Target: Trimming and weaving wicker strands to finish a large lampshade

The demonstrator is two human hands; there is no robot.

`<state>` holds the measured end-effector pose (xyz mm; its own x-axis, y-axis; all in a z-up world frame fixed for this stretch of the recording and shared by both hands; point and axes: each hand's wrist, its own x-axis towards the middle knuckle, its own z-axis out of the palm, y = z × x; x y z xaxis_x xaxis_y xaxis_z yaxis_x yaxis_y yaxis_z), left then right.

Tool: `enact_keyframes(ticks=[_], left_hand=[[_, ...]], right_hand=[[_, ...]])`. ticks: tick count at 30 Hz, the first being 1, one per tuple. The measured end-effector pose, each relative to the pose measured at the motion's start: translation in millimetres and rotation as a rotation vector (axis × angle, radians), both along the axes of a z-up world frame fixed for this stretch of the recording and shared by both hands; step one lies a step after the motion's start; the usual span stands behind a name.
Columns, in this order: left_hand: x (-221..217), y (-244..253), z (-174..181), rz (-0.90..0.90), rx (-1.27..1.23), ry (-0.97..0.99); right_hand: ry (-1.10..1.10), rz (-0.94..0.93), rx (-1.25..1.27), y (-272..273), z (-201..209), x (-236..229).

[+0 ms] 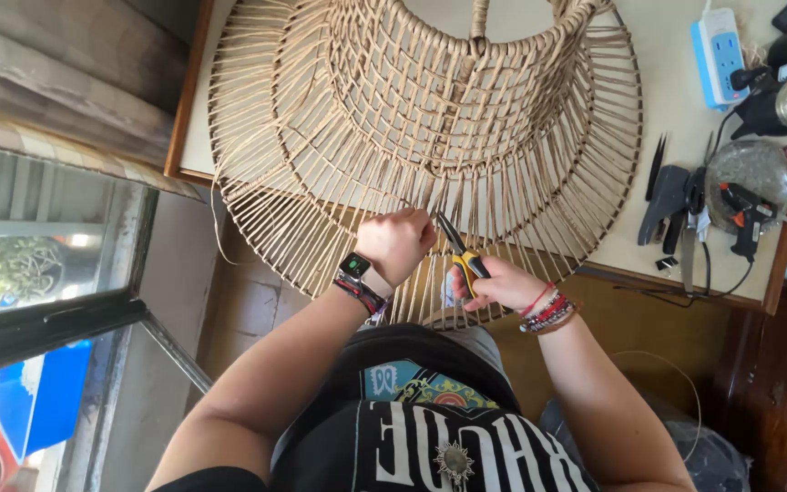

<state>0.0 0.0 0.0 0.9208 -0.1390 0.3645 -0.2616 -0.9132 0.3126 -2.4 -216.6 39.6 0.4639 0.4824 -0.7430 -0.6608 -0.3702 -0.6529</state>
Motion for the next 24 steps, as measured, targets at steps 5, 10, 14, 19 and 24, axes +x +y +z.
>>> enact_keyframes(ticks=[5, 10, 14, 19, 24], left_hand=[[-0.8, 2.2, -6.3, -0.075, 0.057, -0.029], [-3.2, 4.2, -9.3, -0.056, 0.054, -0.044], [-6.0, 15.1, -15.6, -0.074, 0.093, -0.204], [-14.8, 14.5, -16.2, -0.082, 0.181, -0.381], [-19.7, 3.8, -34.7, -0.047, 0.215, -0.372]], right_hand=[[-0.015, 0.077, -0.002, -2.7, -7.4, 6.9], [-0.125, 0.211, -0.073, -8.7, -38.2, 7.7], [-0.590, 0.339, -0.523, -8.4, -51.4, -4.3], [-1.055, 0.442, -0.884, -15.7, -43.7, -22.4], [-0.905, 0.324, -1.160, -134.8, -22.7, -29.2]])
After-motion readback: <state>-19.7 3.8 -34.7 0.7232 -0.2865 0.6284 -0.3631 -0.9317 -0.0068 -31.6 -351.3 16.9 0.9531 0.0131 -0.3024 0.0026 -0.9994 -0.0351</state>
